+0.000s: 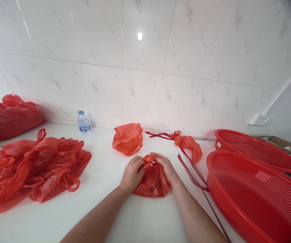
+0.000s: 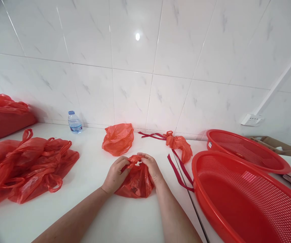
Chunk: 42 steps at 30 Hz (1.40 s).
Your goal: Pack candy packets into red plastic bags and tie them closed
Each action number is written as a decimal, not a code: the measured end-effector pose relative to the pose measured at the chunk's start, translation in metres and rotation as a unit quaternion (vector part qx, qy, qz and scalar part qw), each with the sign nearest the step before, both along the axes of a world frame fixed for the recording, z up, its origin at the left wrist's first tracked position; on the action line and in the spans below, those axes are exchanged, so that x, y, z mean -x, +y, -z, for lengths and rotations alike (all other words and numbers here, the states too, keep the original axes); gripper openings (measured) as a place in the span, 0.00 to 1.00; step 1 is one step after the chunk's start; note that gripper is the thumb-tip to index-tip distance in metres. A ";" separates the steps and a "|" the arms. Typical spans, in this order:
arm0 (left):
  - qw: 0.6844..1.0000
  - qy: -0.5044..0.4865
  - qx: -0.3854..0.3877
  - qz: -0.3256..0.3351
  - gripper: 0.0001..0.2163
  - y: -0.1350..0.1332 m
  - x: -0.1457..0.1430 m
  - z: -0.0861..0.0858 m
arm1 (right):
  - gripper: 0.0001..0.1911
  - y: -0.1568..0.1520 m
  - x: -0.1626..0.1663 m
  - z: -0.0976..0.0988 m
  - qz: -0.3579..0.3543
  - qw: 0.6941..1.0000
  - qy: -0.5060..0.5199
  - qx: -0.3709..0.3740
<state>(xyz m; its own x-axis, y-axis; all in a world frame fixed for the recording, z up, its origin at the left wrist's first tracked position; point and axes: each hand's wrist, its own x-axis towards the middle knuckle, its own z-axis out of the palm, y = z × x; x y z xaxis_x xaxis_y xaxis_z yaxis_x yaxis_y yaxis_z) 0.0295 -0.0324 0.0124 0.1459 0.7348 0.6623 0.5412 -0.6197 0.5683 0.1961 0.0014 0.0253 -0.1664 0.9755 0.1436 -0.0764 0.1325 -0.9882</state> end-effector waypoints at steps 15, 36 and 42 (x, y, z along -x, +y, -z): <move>0.982 -0.175 -0.015 -0.064 0.07 -0.003 0.002 -0.004 | 0.20 0.034 -0.050 0.028 0.322 0.901 -0.289 -0.035; 0.961 -0.242 0.099 -0.084 0.12 -0.006 0.029 -0.020 | 0.27 0.026 -0.016 0.031 0.086 0.977 -0.194 0.031; 0.891 -0.344 -0.043 -0.294 0.12 -0.008 0.124 -0.070 | 0.26 0.020 -0.012 0.028 0.069 0.969 -0.238 0.005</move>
